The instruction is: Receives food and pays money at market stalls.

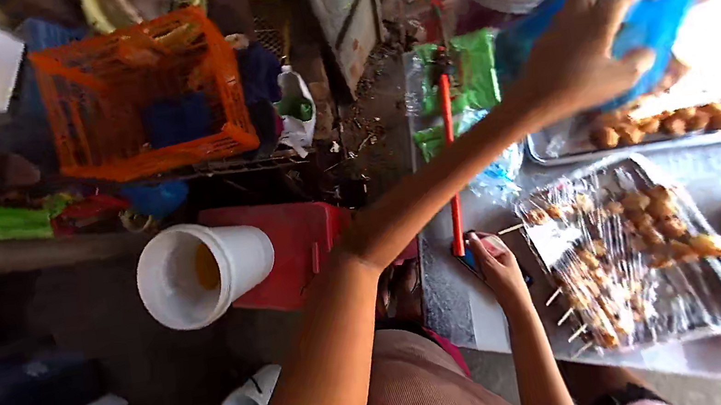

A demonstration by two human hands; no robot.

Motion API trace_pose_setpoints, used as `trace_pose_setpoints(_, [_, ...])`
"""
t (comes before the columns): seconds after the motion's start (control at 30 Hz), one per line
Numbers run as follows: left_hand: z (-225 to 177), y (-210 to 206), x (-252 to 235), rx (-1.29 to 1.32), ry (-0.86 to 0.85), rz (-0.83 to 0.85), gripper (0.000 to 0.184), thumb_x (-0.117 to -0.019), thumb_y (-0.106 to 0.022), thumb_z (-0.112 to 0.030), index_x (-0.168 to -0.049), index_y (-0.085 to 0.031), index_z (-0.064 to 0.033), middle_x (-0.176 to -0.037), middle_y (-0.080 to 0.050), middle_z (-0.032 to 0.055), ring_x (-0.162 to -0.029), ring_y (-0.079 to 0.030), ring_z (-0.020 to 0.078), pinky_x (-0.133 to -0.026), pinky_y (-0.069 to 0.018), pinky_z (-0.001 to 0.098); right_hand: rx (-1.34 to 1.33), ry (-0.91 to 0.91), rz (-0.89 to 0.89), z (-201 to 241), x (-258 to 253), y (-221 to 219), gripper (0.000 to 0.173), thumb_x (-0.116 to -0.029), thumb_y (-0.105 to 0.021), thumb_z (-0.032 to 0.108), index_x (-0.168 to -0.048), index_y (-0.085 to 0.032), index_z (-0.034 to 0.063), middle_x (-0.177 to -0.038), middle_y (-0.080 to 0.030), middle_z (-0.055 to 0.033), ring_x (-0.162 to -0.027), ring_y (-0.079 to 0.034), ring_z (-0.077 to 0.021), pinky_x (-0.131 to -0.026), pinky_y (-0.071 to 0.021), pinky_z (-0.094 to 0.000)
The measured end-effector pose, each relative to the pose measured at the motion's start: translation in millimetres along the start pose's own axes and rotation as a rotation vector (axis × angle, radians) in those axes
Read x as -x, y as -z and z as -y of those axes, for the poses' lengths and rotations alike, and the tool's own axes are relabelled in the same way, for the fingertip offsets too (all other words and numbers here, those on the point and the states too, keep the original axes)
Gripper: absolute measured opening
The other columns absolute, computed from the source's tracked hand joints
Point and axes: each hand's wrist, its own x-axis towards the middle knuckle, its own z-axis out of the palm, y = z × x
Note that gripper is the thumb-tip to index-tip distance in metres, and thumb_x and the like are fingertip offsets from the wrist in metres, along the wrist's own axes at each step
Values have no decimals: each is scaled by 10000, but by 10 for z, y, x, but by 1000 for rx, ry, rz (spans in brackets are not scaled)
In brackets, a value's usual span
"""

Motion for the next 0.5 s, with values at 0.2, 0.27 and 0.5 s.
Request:
trace_pose_setpoints(0.2, [561, 102, 2391, 171, 383, 139, 654, -945, -738, -234, -1457, -478, 79, -1393, -563, 287, -1306, -554, 361, -1127, -435, 444, -232, 12, 38, 407, 314, -466, 197, -1013, -557, 84, -1195, -595, 19, -766, -676, 12, -551, -594, -38, -492, -522, -203])
trace_pose_setpoints(0.27, [706, 187, 3129, 320, 585, 67, 844, -933, -760, -290, -1558, -319, 67, -1477, -481, 308, -1357, -506, 378, -1152, -404, 460, -198, 40, 215, 425, 428, -771, 297, -967, -502, 36, -1249, -581, -11, -829, -699, -16, -541, -598, -46, -454, -506, -204])
trace_pose_setpoints(0.5, [468, 807, 5106, 642, 851, -635, 500, -1063, -556, -321, -1440, -496, 3, -1339, -612, 188, -1212, -615, 205, -1071, -485, 393, -61, -46, 629, 251, 1254, -2221, 238, -1009, -526, 50, -1233, -570, -22, -820, -690, -35, -630, -644, -84, -568, -577, -258])
